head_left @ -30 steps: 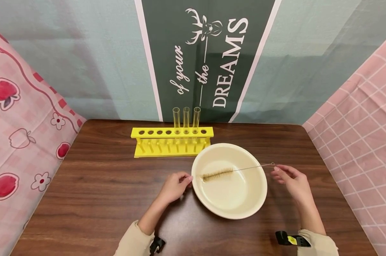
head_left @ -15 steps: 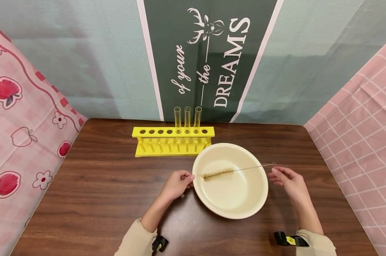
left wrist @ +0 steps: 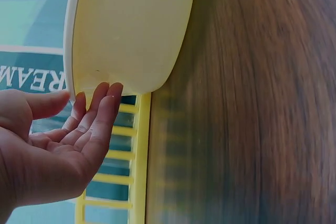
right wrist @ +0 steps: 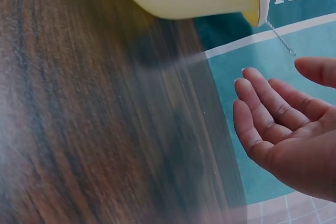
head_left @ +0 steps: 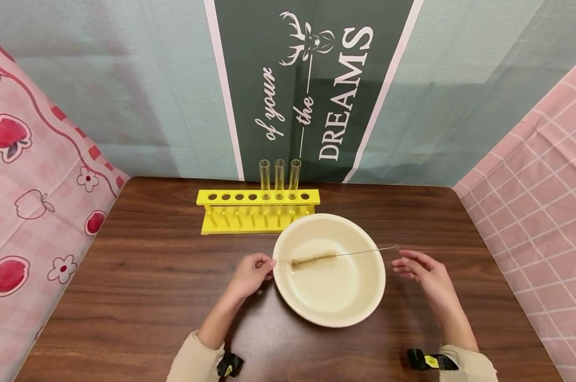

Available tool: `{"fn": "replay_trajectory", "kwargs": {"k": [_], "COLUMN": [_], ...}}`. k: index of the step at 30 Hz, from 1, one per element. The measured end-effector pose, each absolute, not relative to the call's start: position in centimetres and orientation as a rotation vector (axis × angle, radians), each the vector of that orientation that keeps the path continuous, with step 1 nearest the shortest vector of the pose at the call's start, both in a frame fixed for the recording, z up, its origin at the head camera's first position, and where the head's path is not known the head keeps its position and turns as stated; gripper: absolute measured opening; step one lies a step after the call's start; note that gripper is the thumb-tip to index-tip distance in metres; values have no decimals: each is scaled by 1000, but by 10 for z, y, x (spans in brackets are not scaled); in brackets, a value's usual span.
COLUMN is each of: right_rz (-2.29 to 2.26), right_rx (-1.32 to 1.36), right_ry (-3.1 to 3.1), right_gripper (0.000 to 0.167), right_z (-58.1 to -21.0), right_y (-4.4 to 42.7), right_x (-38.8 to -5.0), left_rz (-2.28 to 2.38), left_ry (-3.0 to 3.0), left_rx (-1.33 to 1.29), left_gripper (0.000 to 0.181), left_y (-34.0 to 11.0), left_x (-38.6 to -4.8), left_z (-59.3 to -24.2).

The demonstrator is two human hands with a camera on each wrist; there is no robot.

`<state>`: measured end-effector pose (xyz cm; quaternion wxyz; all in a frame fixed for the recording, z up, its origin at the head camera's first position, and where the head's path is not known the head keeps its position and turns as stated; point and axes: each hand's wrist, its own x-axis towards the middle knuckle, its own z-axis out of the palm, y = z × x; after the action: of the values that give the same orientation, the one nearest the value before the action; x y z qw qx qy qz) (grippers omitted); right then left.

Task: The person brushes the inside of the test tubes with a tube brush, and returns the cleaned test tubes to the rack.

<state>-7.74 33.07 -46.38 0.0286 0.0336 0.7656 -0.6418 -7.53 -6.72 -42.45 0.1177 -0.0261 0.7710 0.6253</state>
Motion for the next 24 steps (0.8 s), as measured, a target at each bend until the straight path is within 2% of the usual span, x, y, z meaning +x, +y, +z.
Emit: {"fn": "replay_trajectory", "kwargs": {"k": [5,17,24], "right_rz": [-1917,-1788,-1714], "right_rx": [80,66,0], "right_ry": [2353,2392,2413], "right_gripper": [28,48,46], "right_z": [-428,-427,-419], "right_y": [301,279,263], "right_x": [-68,-77,-86], "left_rz": [1824,1846,1813], "left_ry": [2257,2237,2250], "left_rx": [-149,-226,-237], "left_gripper": [14,15,16], "left_y": [-81,-117,-133], "left_x": [-74,-74,-72], "left_z": [-423,-419,-418]}}
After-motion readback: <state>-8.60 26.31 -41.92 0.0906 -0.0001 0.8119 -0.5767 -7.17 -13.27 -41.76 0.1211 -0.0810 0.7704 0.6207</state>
